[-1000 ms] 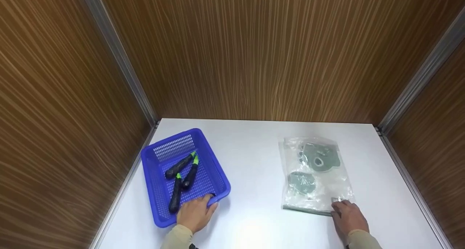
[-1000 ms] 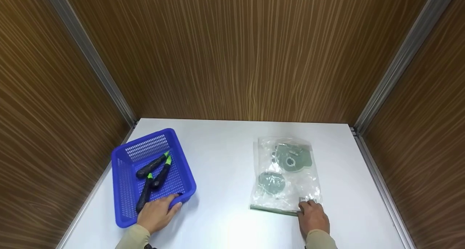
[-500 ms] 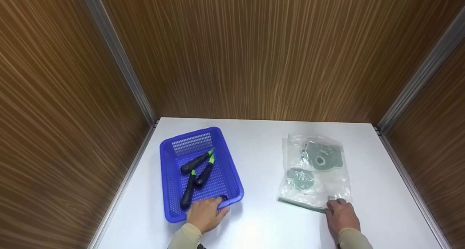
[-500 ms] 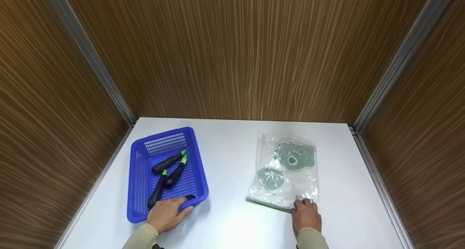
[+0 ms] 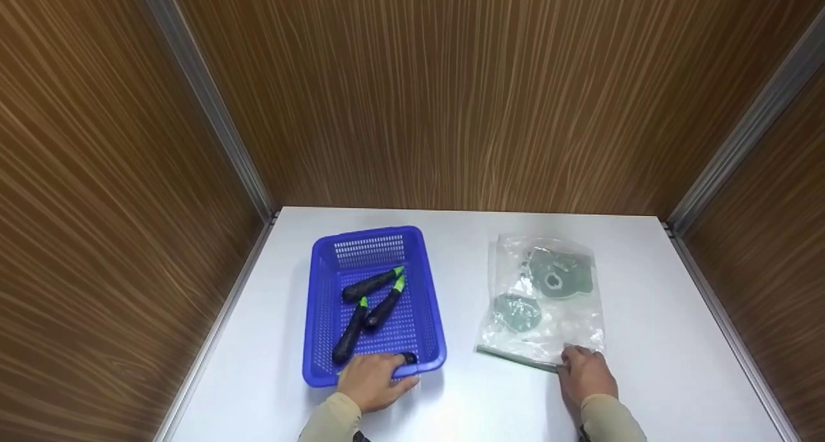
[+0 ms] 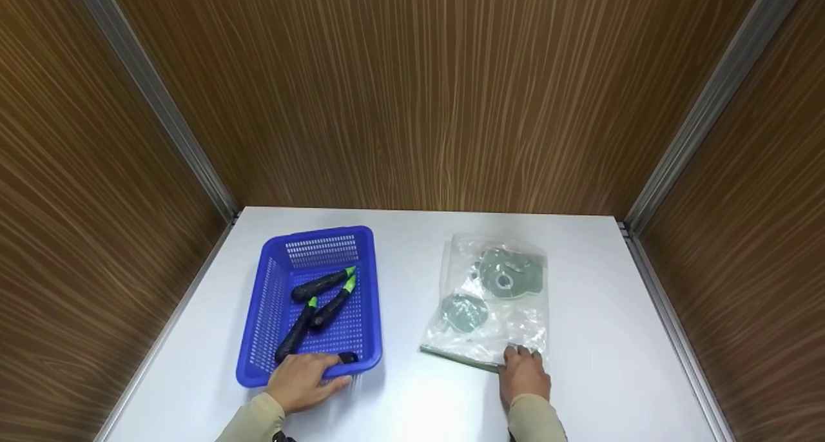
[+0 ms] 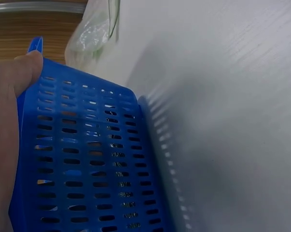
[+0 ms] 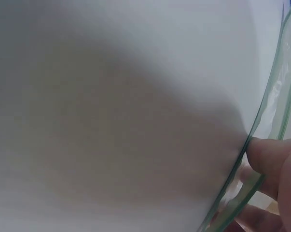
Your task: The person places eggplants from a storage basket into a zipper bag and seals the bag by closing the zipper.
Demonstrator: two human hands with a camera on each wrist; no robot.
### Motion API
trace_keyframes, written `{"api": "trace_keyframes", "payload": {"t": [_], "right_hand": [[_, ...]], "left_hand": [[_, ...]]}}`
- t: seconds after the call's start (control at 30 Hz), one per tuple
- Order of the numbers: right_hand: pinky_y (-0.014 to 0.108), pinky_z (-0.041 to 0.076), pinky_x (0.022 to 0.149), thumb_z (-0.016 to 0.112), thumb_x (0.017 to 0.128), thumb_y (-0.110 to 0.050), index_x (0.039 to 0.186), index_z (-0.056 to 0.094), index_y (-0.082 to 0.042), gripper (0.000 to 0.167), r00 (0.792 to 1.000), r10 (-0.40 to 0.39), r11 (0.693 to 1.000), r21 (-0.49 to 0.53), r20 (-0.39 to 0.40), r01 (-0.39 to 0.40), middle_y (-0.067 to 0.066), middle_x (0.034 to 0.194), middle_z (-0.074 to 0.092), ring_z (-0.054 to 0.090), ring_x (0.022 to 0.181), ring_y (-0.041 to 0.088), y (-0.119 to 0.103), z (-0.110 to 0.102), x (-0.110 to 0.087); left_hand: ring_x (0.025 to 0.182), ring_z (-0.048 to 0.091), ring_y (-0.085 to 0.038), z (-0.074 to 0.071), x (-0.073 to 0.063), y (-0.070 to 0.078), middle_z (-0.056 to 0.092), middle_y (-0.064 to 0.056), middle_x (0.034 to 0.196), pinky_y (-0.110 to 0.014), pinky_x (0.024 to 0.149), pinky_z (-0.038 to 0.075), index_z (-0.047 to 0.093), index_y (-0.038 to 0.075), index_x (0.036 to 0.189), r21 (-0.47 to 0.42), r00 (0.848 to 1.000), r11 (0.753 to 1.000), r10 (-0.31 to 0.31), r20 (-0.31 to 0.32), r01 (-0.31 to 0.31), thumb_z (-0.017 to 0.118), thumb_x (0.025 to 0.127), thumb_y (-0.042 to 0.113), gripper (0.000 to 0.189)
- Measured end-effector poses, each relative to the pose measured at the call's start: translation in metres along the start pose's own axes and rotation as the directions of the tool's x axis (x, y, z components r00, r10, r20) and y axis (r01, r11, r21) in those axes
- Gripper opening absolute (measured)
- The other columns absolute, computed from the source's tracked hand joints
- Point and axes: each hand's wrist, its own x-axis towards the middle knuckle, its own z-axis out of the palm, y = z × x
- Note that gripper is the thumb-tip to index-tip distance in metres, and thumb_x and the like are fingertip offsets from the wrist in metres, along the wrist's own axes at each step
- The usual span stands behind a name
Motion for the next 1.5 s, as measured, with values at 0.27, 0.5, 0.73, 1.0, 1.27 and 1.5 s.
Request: {"api": "trace_keyframes", "payload": {"t": [0.27, 0.5, 0.73, 1.0, 1.27, 1.5], "right_hand": [[0.059, 0.044, 0.090, 0.073, 0.083, -0.018, 0.114, 0.064, -0.008, 0.033, 0.994, -0.098, 0.995, 0.011, 0.050, 0.097, 0.021, 0.122, 0.059, 0.051, 0.114, 0.046, -0.006, 0.004, 0.030], [0.058, 0.045, 0.088, 0.073, 0.083, -0.019, 0.119, 0.062, -0.008, 0.040, 0.982, -0.171, 0.985, 0.023, 0.077, 0.170, 0.021, 0.122, 0.059, 0.052, 0.113, 0.044, -0.005, 0.005, 0.052], [0.057, 0.044, 0.091, 0.072, 0.084, -0.021, 0.118, 0.064, -0.009, 0.037, 0.983, -0.158, 0.987, 0.011, 0.090, 0.158, 0.020, 0.126, 0.058, 0.051, 0.116, 0.044, -0.008, 0.004, 0.051], [0.062, 0.039, 0.094, 0.072, 0.083, -0.020, 0.118, 0.064, -0.007, 0.038, 0.982, -0.169, 0.986, 0.022, 0.082, 0.167, 0.022, 0.127, 0.057, 0.045, 0.119, 0.052, -0.005, 0.005, 0.052], [0.062, 0.041, 0.092, 0.073, 0.083, -0.019, 0.116, 0.065, -0.007, 0.036, 0.981, -0.177, 0.984, 0.031, 0.076, 0.175, 0.023, 0.126, 0.057, 0.046, 0.118, 0.052, -0.006, 0.004, 0.052], [0.059, 0.041, 0.093, 0.074, 0.082, -0.021, 0.115, 0.065, -0.007, 0.037, 0.982, -0.173, 0.985, 0.020, 0.073, 0.172, 0.022, 0.124, 0.059, 0.049, 0.117, 0.048, -0.007, 0.004, 0.051]], "left_hand": [[0.077, 0.062, -0.014, -0.004, 0.003, 0.001, 0.067, 0.010, 0.087, -0.042, 0.075, 0.050, 0.070, 0.024, 0.107, -0.014, 0.999, 0.999, -0.036, 0.027, 0.037, 0.044, 0.086, 0.072, 0.059], [0.074, 0.062, -0.012, -0.006, 0.007, 0.002, 0.063, 0.016, 0.079, -0.038, 0.071, 0.049, 0.071, 0.027, 0.097, -0.025, 0.998, 0.997, -0.069, 0.012, 0.070, 0.047, 0.083, 0.074, 0.055], [0.086, 0.066, -0.017, -0.012, 0.009, -0.007, 0.070, 0.011, 0.093, -0.042, 0.078, 0.049, 0.074, 0.025, 0.100, -0.056, 0.993, 0.994, -0.095, 0.072, 0.099, 0.044, 0.081, 0.078, 0.064], [0.094, 0.066, -0.021, -0.015, 0.010, -0.010, 0.071, 0.008, 0.098, -0.046, 0.086, 0.048, 0.075, 0.025, 0.100, -0.090, 0.982, 0.982, -0.153, 0.109, 0.163, 0.037, 0.078, 0.083, 0.073], [0.090, 0.066, -0.019, -0.017, 0.011, -0.009, 0.071, 0.009, 0.095, -0.043, 0.083, 0.050, 0.075, 0.025, 0.098, -0.080, 0.982, 0.983, -0.157, 0.108, 0.166, 0.037, 0.078, 0.084, 0.073], [0.091, 0.066, -0.019, -0.019, 0.009, -0.008, 0.071, 0.009, 0.095, -0.043, 0.084, 0.050, 0.074, 0.024, 0.099, -0.105, 0.982, 0.981, -0.155, 0.105, 0.166, 0.041, 0.080, 0.080, 0.068]]}}
